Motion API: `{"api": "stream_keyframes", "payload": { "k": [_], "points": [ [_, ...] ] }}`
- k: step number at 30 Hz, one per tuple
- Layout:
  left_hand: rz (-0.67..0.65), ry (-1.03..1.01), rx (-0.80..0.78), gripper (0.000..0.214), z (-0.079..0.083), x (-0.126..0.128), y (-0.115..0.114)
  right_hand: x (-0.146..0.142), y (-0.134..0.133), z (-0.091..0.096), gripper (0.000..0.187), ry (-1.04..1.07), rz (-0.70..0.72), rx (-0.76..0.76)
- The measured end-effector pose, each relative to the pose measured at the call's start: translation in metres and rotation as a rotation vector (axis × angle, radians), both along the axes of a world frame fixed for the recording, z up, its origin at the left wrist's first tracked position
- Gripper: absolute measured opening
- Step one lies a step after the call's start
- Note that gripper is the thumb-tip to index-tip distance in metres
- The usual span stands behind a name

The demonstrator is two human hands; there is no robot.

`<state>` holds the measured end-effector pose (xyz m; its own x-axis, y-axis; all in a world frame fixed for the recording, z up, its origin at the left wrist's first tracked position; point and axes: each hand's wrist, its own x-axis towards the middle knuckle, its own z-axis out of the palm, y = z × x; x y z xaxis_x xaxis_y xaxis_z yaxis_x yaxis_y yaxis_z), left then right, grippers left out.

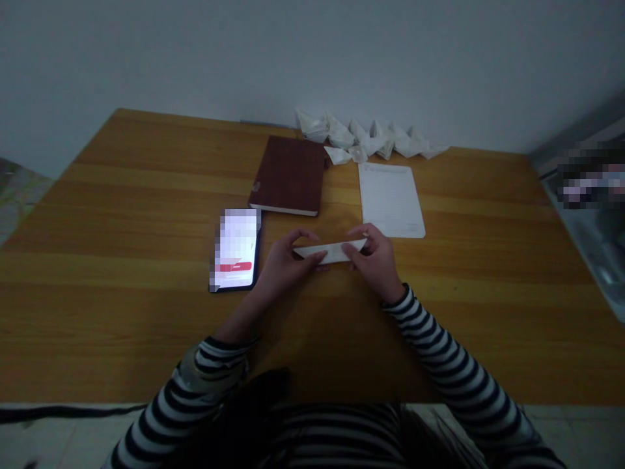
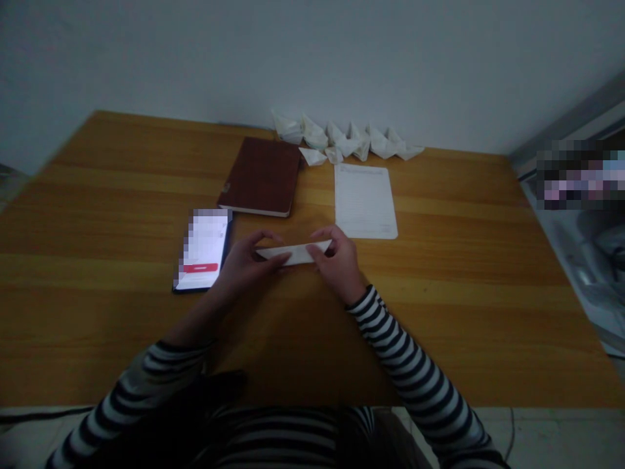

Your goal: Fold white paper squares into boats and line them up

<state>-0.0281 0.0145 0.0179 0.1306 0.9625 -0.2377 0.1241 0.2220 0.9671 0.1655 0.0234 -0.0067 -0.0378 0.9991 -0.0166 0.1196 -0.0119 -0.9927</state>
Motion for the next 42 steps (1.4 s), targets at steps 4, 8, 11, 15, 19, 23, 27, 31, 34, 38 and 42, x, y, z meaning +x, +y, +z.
{"api": "stream_keyframes", "payload": {
  "k": [4,8,11,15,19,23,27,31,34,38,42],
  "points": [
    [-0.003,-0.229,-0.128,0.035,0.001,0.002,-0.002,-0.001,-0.002,0.009,0.022,0.064,-0.023,-0.021],
    [0.001,-0.272,-0.225,0.040,-0.002,0.000,-0.001,-0.004,-0.006,0.009,0.031,0.108,-0.063,-0.054],
    [0.045,-0.260,-0.181,0.050,-0.003,0.003,-0.001,-0.008,-0.007,0.008,0.046,0.184,-0.053,-0.111],
    [0.028,-0.215,-0.092,0.057,0.001,0.010,-0.004,-0.013,-0.009,0.011,0.072,0.305,0.069,-0.223],
    [0.105,-0.204,-0.018,0.083,0.004,0.017,-0.009,-0.019,-0.013,0.012,0.078,0.293,0.071,-0.111],
    [0.172,-0.202,0.046,0.083,0.008,0.018,-0.012,-0.019,-0.017,0.012,0.076,0.219,0.083,0.030],
    [0.143,-0.180,0.063,0.073,0.012,0.013,-0.014,-0.015,-0.020,0.012,0.064,0.236,0.160,0.006],
    [0.093,-0.138,0.074,0.072,0.011,0.007,-0.013,-0.014,-0.020,0.010,0.060,0.224,0.120,-0.019],
    [0.147,-0.199,0.054,0.075,0.004,0.005,-0.009,-0.015,-0.020,0.003,0.050,0.184,0.087,0.044],
    [0.222,-0.429,-0.096,0.067,-0.003,0.008,-0.003,-0.018,-0.021,-0.007,0.028,-0.103,0.069,0.315],
    [0.221,-0.539,-0.191,0.067,0.000,0.012,-0.005,-0.020,-0.022,-0.014,0.038,-0.353,0.140,0.503]
  ]
}}
